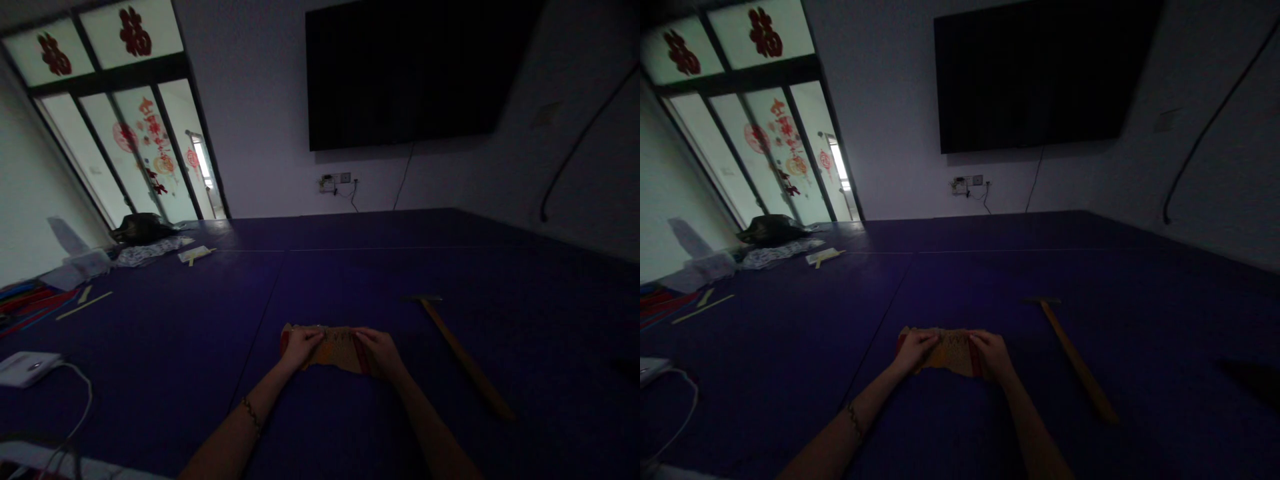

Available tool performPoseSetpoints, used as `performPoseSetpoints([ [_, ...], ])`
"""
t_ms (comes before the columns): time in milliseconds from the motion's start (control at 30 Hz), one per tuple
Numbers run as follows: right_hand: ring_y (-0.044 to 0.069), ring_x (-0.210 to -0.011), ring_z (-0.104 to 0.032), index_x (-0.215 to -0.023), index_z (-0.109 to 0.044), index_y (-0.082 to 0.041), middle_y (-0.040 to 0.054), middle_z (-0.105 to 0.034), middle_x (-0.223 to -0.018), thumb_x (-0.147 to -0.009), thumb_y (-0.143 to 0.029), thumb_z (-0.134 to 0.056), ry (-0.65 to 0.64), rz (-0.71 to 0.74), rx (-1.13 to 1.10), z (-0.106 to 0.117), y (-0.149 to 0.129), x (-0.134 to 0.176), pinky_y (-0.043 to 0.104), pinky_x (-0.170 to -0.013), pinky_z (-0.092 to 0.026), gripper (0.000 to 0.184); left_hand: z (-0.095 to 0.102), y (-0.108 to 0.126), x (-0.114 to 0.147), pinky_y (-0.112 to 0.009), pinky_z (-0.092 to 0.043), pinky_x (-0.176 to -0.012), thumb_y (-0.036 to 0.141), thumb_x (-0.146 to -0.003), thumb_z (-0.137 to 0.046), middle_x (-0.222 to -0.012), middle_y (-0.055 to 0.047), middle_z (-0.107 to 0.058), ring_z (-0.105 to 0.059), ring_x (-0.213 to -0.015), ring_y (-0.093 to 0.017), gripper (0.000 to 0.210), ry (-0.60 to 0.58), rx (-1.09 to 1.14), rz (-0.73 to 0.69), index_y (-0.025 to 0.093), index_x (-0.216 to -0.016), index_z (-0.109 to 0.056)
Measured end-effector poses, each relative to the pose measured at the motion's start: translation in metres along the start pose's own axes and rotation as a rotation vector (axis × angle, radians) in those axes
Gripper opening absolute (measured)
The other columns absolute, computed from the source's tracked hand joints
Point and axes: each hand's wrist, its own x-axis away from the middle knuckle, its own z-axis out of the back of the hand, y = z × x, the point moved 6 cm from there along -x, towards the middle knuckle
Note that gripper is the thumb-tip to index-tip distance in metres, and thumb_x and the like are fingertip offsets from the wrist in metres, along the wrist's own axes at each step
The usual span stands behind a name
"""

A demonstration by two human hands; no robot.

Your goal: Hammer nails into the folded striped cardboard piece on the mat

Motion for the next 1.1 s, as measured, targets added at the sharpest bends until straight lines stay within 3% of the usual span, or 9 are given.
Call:
performPoseSetpoints([
  [133,0.026,-0.085,-0.061,-0.08,-0.07,-0.021,0.0056,-0.069,-0.086,-0.068,-0.046,-0.054,-0.003,-0.011,-0.047,0.0,0.001,0.003,0.04,-0.08,-0.046,0.032,0.0,-0.001,0.0,-0.022,-0.029,-0.049,0.037,-0.065,-0.057,-0.045,0.001,-0.049,-0.04,-0.049,-0.012,0.03,0.013,-0.051,-0.005,0.015,-0.045,-0.059],
  [267,0.024,-0.087,-0.061,-0.087,-0.068,-0.019,0.0069,-0.067,-0.094,-0.072,-0.05,-0.048,0.014,-0.027,-0.078,-0.001,0.006,0.003,0.039,-0.079,-0.047,0.04,-0.001,-0.001,0.001,-0.022,-0.031,-0.05,0.039,-0.066,-0.057,-0.051,0.0,-0.054,-0.043,-0.051,-0.013,0.029,0.02,-0.035,-0.002,0.015,-0.05,-0.062],
  [433,0.026,-0.09,-0.06,-0.081,-0.07,-0.021,0.0063,-0.068,-0.092,-0.066,-0.049,-0.055,0.026,0.003,-0.008,-0.003,0.007,0.0,0.042,-0.086,-0.042,0.035,-0.002,-0.002,0.003,-0.024,-0.037,-0.056,0.041,-0.067,-0.056,-0.06,-0.003,-0.061,-0.05,-0.058,-0.015,0.029,0.023,0.01,-0.002,0.015,-0.058,-0.066],
  [667,0.025,-0.091,-0.058,-0.074,-0.071,-0.024,0.0052,-0.069,-0.087,-0.066,-0.043,-0.055,-0.014,0.097,0.078,-0.01,-0.002,0.0,0.041,-0.087,-0.04,0.025,-0.001,-0.008,0.007,-0.026,-0.04,-0.063,0.041,-0.065,-0.06,-0.075,-0.005,-0.065,-0.054,-0.069,-0.018,0.027,0.054,0.244,0.067,0.016,-0.072,-0.069],
  [767,0.025,-0.09,-0.058,-0.074,-0.07,-0.025,0.0051,-0.069,-0.086,-0.067,-0.041,-0.055,-0.007,0.116,0.106,-0.012,-0.001,0.001,0.042,-0.086,-0.04,0.023,0.008,-0.006,0.009,-0.023,-0.038,-0.056,0.043,-0.067,-0.059,-0.062,-0.002,-0.061,-0.051,-0.056,-0.013,0.031,0.138,0.388,0.104,0.015,-0.078,-0.067],
  [833,0.025,-0.09,-0.058,-0.074,-0.071,-0.026,0.0055,-0.069,-0.085,-0.066,-0.039,-0.056,-0.002,0.121,0.123,-0.014,0.0,0.001,0.042,-0.086,-0.04,0.021,0.015,-0.004,0.01,-0.02,-0.032,-0.049,0.043,-0.068,-0.058,-0.048,0.004,-0.049,-0.04,-0.044,-0.007,0.032,0.205,0.496,0.118,0.014,-0.08,-0.065],
  [900,0.026,-0.088,-0.058,-0.072,-0.071,-0.025,0.0059,-0.069,-0.084,-0.066,-0.038,-0.057,0.004,0.121,0.137,-0.015,0.001,0.0,0.043,-0.085,-0.04,0.02,0.019,-0.001,0.011,-0.019,-0.029,-0.046,0.043,-0.067,-0.059,-0.043,0.007,-0.04,-0.034,-0.041,-0.005,0.031,0.244,0.579,0.119,0.013,-0.075,-0.064],
  [1100,0.025,-0.085,-0.059,-0.071,-0.07,-0.025,0.0062,-0.069,-0.081,-0.067,-0.04,-0.055,0.025,0.123,0.143,-0.016,0.003,-0.002,0.042,-0.082,-0.042,0.022,0.012,0.006,0.006,-0.026,-0.039,-0.063,0.049,-0.068,-0.054,-0.062,-0.004,-0.057,-0.052,-0.061,-0.013,0.039,0.208,0.596,0.088,0.014,-0.052,-0.052],
])
